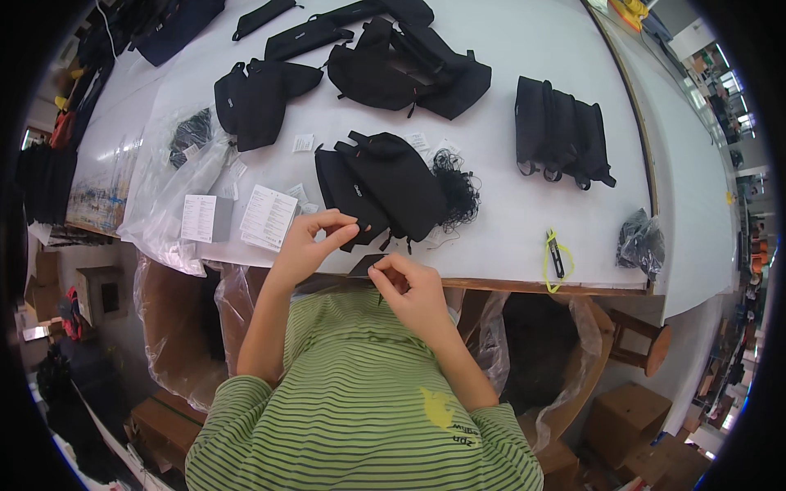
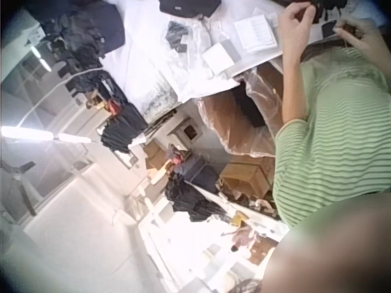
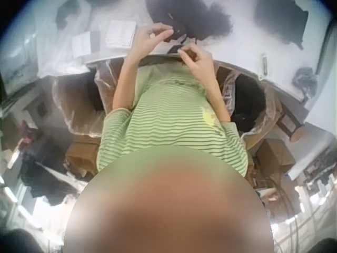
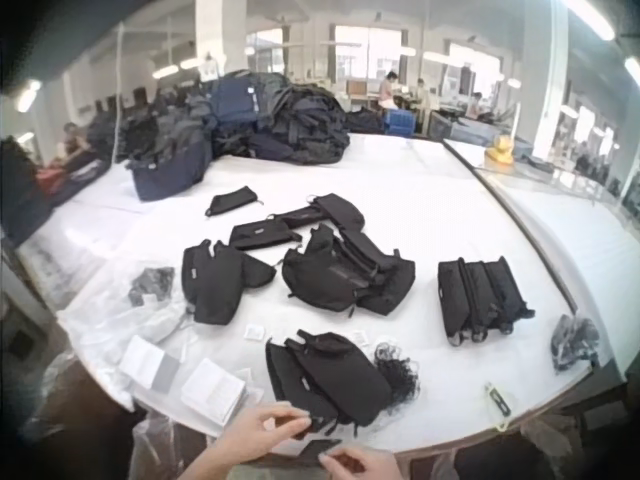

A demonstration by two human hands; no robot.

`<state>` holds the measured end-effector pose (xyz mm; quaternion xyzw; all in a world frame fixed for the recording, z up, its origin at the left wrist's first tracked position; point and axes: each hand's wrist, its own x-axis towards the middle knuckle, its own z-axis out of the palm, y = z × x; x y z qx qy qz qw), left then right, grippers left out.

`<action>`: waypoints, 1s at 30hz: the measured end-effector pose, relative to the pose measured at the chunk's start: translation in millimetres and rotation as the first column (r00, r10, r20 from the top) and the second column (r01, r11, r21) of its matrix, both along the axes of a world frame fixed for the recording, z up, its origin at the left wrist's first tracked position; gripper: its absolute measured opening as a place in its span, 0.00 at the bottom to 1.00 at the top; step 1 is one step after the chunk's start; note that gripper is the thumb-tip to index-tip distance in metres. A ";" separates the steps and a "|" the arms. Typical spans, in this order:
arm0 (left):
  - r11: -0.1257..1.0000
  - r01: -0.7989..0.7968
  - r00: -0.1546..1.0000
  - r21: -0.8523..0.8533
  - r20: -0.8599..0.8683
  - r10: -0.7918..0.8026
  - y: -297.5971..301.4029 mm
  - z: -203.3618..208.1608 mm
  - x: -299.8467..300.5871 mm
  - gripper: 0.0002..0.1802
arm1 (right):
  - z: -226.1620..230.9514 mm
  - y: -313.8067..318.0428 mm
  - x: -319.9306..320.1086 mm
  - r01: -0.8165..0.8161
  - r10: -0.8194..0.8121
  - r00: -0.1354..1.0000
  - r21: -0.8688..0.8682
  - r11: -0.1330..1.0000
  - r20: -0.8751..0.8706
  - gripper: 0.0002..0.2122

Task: The recorder is placing manuals and silica gel packets into black zippered fabric pouches at an assembly table.

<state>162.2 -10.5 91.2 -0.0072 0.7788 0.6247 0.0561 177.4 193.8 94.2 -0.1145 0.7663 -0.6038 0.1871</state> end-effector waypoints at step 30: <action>0.935 -0.176 0.935 -0.308 -0.349 0.061 33.1 4.9 52.6 0.07 | -7.3 4.9 1.5 -0.028 0.071 0.979 0.219 0.975 -0.192 0.07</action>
